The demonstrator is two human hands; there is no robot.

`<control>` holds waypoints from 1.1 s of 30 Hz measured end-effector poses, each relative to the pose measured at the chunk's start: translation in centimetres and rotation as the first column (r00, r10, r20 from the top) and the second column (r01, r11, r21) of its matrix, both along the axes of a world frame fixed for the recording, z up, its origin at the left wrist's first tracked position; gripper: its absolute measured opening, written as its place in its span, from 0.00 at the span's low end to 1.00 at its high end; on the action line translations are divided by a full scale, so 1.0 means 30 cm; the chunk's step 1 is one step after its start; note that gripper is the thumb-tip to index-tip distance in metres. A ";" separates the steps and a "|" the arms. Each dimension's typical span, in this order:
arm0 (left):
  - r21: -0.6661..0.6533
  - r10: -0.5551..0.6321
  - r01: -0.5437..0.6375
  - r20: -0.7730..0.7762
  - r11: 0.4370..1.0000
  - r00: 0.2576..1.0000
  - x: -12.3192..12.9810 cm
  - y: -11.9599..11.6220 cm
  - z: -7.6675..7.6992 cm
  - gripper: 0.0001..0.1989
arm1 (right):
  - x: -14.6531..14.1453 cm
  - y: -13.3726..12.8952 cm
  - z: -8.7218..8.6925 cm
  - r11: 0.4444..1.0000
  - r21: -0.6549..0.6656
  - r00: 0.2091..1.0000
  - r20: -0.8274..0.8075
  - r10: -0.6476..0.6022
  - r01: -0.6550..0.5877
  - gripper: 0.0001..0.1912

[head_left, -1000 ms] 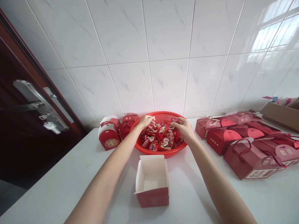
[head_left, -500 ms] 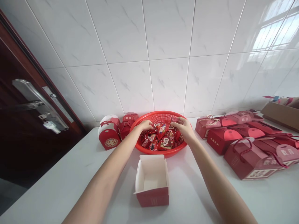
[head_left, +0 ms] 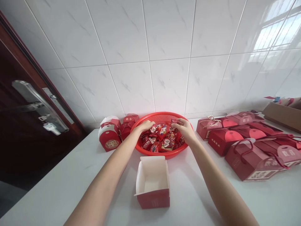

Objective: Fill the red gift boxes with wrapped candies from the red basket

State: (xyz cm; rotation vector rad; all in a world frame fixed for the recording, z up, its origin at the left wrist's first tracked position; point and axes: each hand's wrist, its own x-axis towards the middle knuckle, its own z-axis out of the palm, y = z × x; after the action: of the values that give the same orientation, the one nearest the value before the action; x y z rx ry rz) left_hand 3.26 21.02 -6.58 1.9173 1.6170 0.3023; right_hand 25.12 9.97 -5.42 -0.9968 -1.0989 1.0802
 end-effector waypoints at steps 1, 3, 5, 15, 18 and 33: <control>-0.016 0.001 -0.001 0.022 1.000 1.000 0.002 -0.002 0.000 0.17 | 0.000 0.000 0.000 1.000 -0.001 1.000 0.002 0.001 -0.001 0.11; -0.052 -0.009 0.012 0.063 0.999 0.998 0.005 -0.007 0.003 0.18 | 0.000 -0.001 -0.001 1.000 -0.001 1.000 0.005 0.003 -0.003 0.10; -0.081 -0.018 0.026 0.099 0.996 0.995 0.008 -0.017 0.010 0.21 | 0.000 -0.001 -0.002 1.000 -0.001 1.000 0.008 0.002 -0.002 0.10; -0.210 -0.124 0.168 0.207 0.963 0.970 -0.001 -0.073 0.060 0.22 | 0.000 0.011 -0.004 1.000 -0.002 1.000 0.010 -0.008 0.008 0.10; -0.179 -0.106 0.165 0.297 0.970 0.949 0.000 -0.077 0.063 0.26 | 0.000 0.009 -0.003 1.000 -0.005 1.000 0.009 -0.005 0.005 0.10; -0.158 -0.160 0.205 0.260 0.966 0.952 -0.005 -0.084 0.049 0.42 | -0.001 0.017 -0.006 1.000 -0.002 1.000 -0.016 -0.007 0.007 0.10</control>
State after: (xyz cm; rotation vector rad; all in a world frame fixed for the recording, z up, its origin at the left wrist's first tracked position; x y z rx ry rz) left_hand 3.12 18.51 -5.10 1.7956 1.2509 0.2899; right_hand 25.09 10.49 -5.61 -0.9916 -1.0810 1.0823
